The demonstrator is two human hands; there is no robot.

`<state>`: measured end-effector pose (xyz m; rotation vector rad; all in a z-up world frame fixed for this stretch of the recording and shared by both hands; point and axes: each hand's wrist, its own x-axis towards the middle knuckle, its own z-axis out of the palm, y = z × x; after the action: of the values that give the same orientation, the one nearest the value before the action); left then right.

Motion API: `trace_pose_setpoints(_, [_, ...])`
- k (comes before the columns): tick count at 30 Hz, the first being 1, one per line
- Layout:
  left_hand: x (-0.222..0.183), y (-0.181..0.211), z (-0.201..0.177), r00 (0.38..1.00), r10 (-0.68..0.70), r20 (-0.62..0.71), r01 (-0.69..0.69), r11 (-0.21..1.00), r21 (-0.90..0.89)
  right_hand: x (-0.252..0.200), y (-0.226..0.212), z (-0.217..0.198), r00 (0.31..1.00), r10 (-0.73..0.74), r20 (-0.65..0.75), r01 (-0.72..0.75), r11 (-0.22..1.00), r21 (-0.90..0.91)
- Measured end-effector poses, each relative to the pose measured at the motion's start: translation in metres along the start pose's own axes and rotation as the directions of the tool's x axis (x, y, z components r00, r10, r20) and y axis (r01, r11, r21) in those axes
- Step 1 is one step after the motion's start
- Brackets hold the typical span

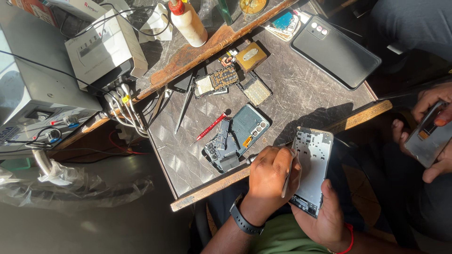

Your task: The person is disassembling a mobile phone using a spudger and tweezers. They pry open the casing, remove internal components, and handle detached screen and body parts on a workbench.

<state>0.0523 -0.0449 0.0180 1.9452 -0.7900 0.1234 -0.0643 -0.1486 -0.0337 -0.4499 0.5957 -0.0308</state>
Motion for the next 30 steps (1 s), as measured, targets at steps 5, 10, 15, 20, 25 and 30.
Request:
trace_pose_setpoints(5, [0.006,-0.013,-0.001,0.998,0.052,-0.04,-0.05,0.997,0.066,0.003,0.005,-0.025,0.948,-0.098,0.304,0.119,0.992,-0.05])
trace_pose_setpoints(10, [-0.014,-0.006,-0.025,0.965,-0.103,-0.241,0.075,0.99,-0.123,-0.001,-0.035,-0.014,0.902,-0.216,0.375,0.406,0.721,-0.561])
trace_pose_setpoints(15, [-0.028,-0.009,-0.028,0.959,-0.112,-0.262,0.082,0.989,-0.121,-0.009,-0.103,0.015,0.699,-0.139,0.701,0.661,-0.248,-0.708])
trace_pose_setpoints(20, [-0.033,-0.011,-0.025,0.958,-0.085,-0.275,0.048,0.989,-0.139,-0.005,-0.117,0.03,0.864,-0.075,0.499,0.336,-0.653,-0.679])
trace_pose_setpoints(25, [-0.035,-0.018,-0.03,0.957,-0.102,-0.273,0.058,0.985,-0.165,-0.007,-0.126,0.032,0.843,-0.056,0.536,0.346,-0.707,-0.617])
trace_pose_setpoints(30, [-0.034,-0.011,-0.034,0.972,-0.009,-0.234,-0.009,0.997,-0.075,-0.007,-0.137,0.018,0.784,-0.025,0.62,0.537,-0.473,-0.699])
